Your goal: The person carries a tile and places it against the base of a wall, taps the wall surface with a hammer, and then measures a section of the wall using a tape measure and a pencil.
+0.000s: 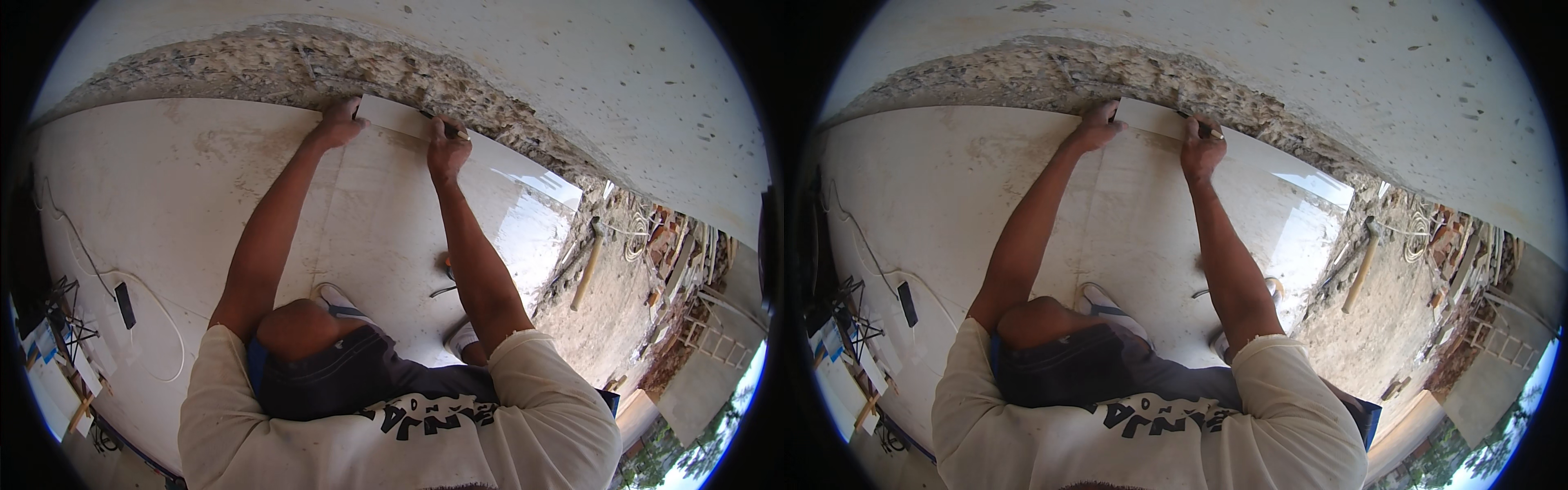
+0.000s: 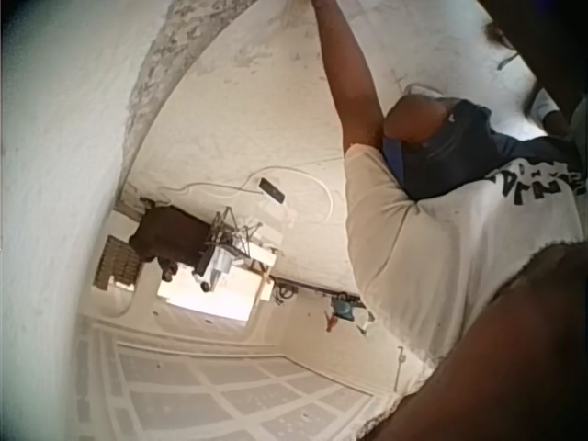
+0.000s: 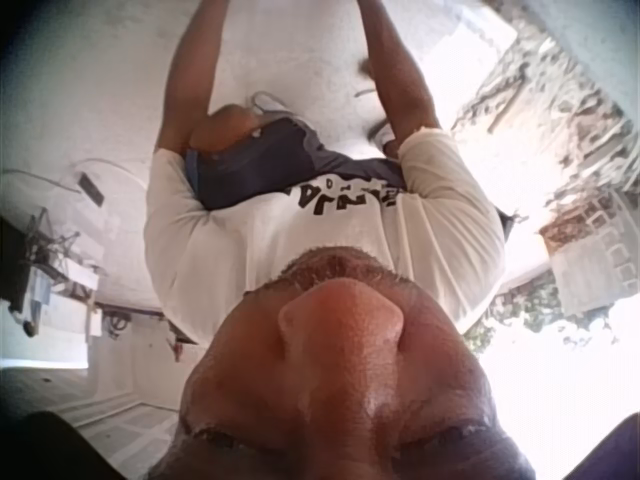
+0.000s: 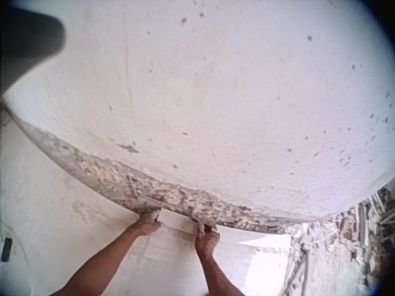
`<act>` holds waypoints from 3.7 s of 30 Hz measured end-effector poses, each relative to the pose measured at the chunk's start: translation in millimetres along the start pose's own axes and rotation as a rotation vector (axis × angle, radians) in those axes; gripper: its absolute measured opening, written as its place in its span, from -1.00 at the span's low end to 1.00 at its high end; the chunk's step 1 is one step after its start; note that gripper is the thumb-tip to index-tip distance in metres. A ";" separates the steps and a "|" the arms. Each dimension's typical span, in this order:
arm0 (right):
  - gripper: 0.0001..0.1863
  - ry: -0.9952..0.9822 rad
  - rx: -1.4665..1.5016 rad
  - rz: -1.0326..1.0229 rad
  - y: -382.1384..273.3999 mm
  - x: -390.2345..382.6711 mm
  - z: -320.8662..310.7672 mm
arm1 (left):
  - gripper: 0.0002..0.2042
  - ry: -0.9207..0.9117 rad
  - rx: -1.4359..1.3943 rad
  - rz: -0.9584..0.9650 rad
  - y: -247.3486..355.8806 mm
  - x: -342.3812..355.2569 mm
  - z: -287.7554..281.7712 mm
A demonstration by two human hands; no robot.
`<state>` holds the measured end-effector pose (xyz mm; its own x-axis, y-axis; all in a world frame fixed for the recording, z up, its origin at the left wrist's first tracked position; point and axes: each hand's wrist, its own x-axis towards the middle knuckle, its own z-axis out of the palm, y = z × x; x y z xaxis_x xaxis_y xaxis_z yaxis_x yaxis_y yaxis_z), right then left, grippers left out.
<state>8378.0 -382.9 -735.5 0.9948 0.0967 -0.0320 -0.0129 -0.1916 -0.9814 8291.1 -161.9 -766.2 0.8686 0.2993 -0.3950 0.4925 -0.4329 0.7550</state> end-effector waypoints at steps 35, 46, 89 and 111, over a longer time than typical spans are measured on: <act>-0.89 0.025 -0.015 0.051 2.0 -0.7 5.4 | -0.49 0.024 -0.038 0.040 -16.7 7.9 6.4; -0.88 0.078 -0.025 0.084 3.0 -0.3 5.9 | -0.59 0.032 -0.157 0.127 -22.1 7.1 6.5; -0.46 -0.729 -0.935 0.239 -25.5 -18.0 -294.4 | -0.56 -0.141 -0.401 0.000 -21.0 12.2 -7.0; -0.82 -0.158 -0.531 0.530 96.7 143.0 -410.0 | -0.62 -0.102 -0.391 -0.034 -13.4 17.7 -0.4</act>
<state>8560.4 -788.0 -757.4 0.8422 -0.0077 -0.5392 -0.3942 -0.6909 -0.6060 8299.9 -150.4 -783.1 0.8628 0.2133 -0.4584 0.4802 -0.0617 0.8750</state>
